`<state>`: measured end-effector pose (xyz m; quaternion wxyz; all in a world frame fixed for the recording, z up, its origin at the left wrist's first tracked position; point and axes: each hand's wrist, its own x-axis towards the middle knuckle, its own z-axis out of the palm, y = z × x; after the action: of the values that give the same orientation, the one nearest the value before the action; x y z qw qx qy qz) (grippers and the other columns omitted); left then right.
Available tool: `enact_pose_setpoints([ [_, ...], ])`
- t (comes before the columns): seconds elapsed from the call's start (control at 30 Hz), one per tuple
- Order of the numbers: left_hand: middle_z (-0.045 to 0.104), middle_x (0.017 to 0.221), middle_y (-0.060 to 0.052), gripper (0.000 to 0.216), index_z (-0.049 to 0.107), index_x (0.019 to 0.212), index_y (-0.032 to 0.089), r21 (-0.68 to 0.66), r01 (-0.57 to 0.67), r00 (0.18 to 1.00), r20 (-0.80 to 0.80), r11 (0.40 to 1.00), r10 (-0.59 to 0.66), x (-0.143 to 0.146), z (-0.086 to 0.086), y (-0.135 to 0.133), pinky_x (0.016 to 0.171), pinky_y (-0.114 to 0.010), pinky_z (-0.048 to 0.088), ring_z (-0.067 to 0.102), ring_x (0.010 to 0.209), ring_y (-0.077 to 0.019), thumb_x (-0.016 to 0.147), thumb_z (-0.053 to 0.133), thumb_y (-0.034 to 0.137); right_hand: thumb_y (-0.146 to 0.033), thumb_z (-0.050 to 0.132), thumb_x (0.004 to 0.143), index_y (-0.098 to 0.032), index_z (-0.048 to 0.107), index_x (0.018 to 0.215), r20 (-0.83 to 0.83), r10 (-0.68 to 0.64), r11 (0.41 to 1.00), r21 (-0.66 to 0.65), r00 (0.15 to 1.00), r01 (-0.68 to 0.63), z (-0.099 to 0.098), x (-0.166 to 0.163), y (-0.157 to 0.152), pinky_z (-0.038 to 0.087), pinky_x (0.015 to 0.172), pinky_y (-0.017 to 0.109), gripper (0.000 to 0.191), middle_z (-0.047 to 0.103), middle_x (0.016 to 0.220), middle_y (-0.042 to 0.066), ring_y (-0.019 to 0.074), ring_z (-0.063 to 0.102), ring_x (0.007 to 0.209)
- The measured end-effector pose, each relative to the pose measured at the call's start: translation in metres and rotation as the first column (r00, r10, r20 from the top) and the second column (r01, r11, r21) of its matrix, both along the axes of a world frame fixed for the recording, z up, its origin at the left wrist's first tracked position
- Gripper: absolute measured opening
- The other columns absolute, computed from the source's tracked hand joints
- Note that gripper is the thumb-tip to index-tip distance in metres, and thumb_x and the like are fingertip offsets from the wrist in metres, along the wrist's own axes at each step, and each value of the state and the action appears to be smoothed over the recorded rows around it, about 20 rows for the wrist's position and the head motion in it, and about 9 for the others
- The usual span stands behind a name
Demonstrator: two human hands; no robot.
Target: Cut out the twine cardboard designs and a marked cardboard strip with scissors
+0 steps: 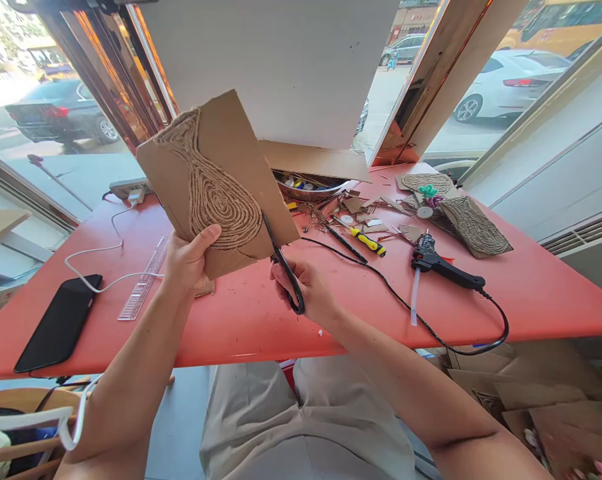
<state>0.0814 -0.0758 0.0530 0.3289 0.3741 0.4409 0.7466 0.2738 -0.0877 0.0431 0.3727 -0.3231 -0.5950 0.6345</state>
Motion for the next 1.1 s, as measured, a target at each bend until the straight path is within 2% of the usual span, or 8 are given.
enact_pose_setpoints([
  [0.1,0.084,0.094,-0.007,0.080,0.080,0.119,0.023,-0.011,0.019,1.000,-0.016,1.000,-0.019,0.004,-0.002,-0.001,0.090,-0.050,0.071,0.082,0.100,-0.0356,0.045,0.102,0.044,-0.095,0.069,0.066,-0.025,0.053,0.071,-0.061,0.052,0.999,-0.012,0.997,-0.053,0.000,0.000,0.004,0.038,0.043,0.025,0.072,0.045,0.052,-0.008,0.0087,0.040,0.044],
  [0.2,0.084,0.092,-0.007,0.085,0.079,0.123,0.022,-0.022,0.044,0.999,-0.032,0.999,-0.045,0.008,-0.002,-0.002,0.086,-0.050,0.071,0.082,0.093,-0.0341,0.045,0.103,0.043,-0.099,0.067,0.064,-0.023,0.056,0.072,-0.078,0.042,0.999,0.014,0.996,-0.041,-0.001,0.002,0.008,0.037,0.043,0.026,0.077,0.044,0.051,-0.008,0.0086,0.039,0.044],
  [0.37,0.085,0.095,-0.008,0.082,0.080,0.119,0.022,-0.028,0.019,1.000,-0.019,0.999,-0.020,0.010,0.001,-0.005,0.081,-0.048,0.072,0.082,0.090,-0.0331,0.042,0.103,0.041,-0.096,0.074,0.059,-0.023,0.053,0.067,-0.066,0.042,0.998,-0.044,0.997,-0.045,0.002,0.004,0.008,0.031,0.039,0.024,0.076,0.048,0.049,-0.007,0.0074,0.040,0.040],
  [0.57,0.085,0.102,-0.009,0.086,0.079,0.123,0.023,-0.006,0.024,1.000,-0.019,1.000,-0.024,0.008,0.002,-0.005,0.088,-0.048,0.072,0.081,0.102,-0.0361,0.043,0.103,0.043,-0.085,0.078,0.063,-0.025,0.051,0.063,-0.055,-0.051,0.998,-0.048,0.997,0.048,0.006,0.002,0.000,0.031,0.037,0.024,0.066,0.047,0.045,-0.008,0.0082,0.040,0.038],
  [0.73,0.085,0.096,-0.008,0.079,0.081,0.116,0.022,-0.026,0.047,0.998,-0.030,0.999,-0.048,0.007,0.000,-0.006,0.081,-0.048,0.072,0.082,0.089,-0.0328,0.043,0.103,0.041,-0.092,0.079,0.057,-0.024,0.050,0.060,-0.123,-0.016,0.999,-0.045,0.992,0.011,0.003,0.001,0.006,0.025,0.042,0.026,0.073,0.046,0.048,-0.006,0.0072,0.035,0.043],
  [0.87,0.083,0.085,-0.007,0.073,0.082,0.111,0.021,-0.086,0.104,0.993,-0.052,0.991,-0.109,0.007,-0.001,-0.007,0.077,-0.050,0.072,0.081,0.085,-0.0339,0.043,0.102,0.040,-0.095,0.082,0.050,-0.023,0.048,0.058,-0.188,0.001,0.997,-0.072,0.982,-0.014,0.002,0.005,0.013,0.027,0.048,0.026,0.080,0.051,0.053,-0.003,0.0074,0.038,0.049],
  [1.0,0.081,0.078,-0.006,0.070,0.082,0.105,0.022,-0.093,0.105,0.993,-0.040,0.990,-0.109,0.008,0.000,-0.008,0.077,-0.051,0.072,0.080,0.082,-0.0333,0.042,0.103,0.041,-0.096,0.080,0.052,-0.021,0.057,0.063,-0.144,0.070,0.996,-0.039,0.987,-0.076,0.005,0.010,0.015,0.030,0.048,0.027,0.079,0.064,0.058,0.003,0.0092,0.046,0.049],
  [1.1,0.081,0.081,-0.006,0.071,0.081,0.106,0.023,-0.089,0.116,0.992,-0.036,0.989,-0.120,0.007,-0.001,-0.007,0.075,-0.050,0.072,0.081,0.082,-0.0329,0.042,0.104,0.042,-0.097,0.078,0.051,-0.021,0.062,0.068,-0.108,0.052,0.997,-0.052,0.993,-0.058,0.008,0.010,0.012,0.031,0.045,0.025,0.080,0.069,0.060,0.004,0.0106,0.053,0.048],
])
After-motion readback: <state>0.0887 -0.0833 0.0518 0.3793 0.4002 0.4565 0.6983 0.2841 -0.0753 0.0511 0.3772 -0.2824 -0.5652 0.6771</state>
